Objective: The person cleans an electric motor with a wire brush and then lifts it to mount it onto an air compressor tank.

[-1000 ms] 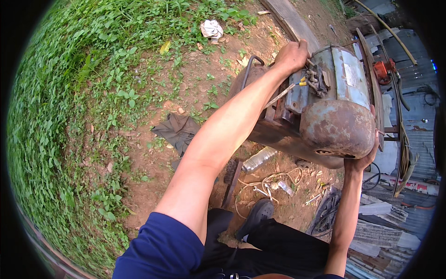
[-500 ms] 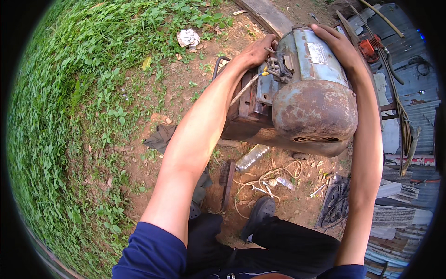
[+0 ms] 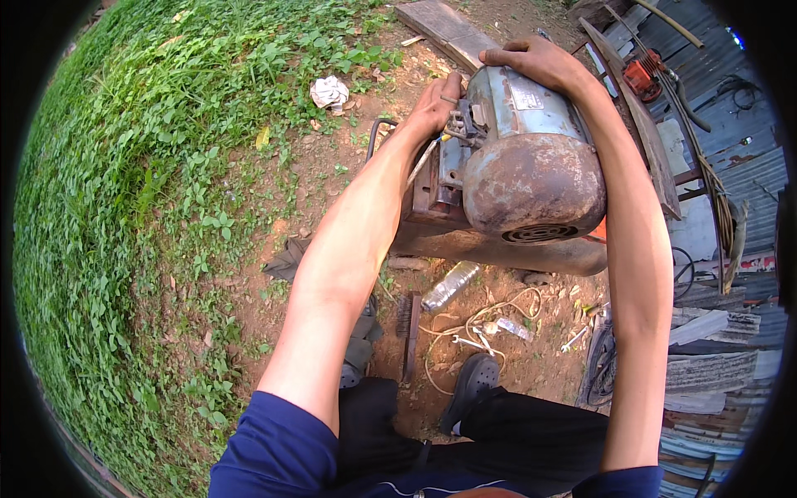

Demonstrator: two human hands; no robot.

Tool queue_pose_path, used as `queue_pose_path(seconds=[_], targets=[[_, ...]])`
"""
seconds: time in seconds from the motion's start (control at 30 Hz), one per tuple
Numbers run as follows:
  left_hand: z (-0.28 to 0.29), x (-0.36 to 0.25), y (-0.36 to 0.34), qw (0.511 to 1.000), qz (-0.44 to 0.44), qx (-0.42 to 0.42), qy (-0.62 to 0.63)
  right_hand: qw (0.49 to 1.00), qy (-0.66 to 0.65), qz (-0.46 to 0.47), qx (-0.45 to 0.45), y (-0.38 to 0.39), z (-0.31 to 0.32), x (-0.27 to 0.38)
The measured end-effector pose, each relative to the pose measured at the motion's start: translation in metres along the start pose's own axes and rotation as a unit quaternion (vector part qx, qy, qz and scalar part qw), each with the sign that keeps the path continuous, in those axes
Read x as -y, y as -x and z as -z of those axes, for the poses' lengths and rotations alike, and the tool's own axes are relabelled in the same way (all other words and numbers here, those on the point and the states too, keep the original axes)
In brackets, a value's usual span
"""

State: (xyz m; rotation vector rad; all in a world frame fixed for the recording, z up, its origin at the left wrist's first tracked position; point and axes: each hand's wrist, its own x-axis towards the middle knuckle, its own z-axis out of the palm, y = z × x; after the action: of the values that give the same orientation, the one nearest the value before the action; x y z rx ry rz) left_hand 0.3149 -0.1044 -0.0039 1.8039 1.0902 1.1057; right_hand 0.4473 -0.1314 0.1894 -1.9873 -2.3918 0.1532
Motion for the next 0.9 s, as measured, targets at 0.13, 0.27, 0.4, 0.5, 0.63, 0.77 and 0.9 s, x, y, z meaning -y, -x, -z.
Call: queue_pose_path(seconds=[0.13, 0.27, 0.4, 0.5, 0.63, 0.77, 0.9], targets=[[0.0, 0.003, -0.002, 0.998, 0.023, -0.008, 0.054, 0.999, 0.005, -0.026, 0.019, 0.004, 0.006, 0.0], [-0.003, 0.005, 0.0, 0.999, -0.037, 0.025, 0.022, 1.0, -0.022, -0.005, 0.016, 0.007, 0.006, -0.007], [-0.002, 0.01, 0.003, 0.996, -0.041, 0.07, 0.024, 0.991, -0.114, -0.001, -0.074, 0.019, 0.005, -0.013], [-0.005, 0.003, 0.01, 0.996, -0.012, 0.059, 0.067, 0.964, -0.255, 0.019, -0.076, 0.06, 0.004, -0.028], [-0.001, 0.019, 0.008, 0.995, -0.007, 0.046, 0.087, 0.941, -0.312, 0.057, -0.119, 0.136, -0.007, -0.003], [-0.01, 0.017, 0.007, 0.994, -0.015, 0.059, 0.095, 0.967, -0.191, 0.098, -0.14, 0.174, -0.004, 0.018], [-0.01, 0.019, 0.008, 0.993, -0.013, 0.067, 0.101, 0.964, -0.188, 0.125, -0.143, 0.174, -0.003, 0.017]])
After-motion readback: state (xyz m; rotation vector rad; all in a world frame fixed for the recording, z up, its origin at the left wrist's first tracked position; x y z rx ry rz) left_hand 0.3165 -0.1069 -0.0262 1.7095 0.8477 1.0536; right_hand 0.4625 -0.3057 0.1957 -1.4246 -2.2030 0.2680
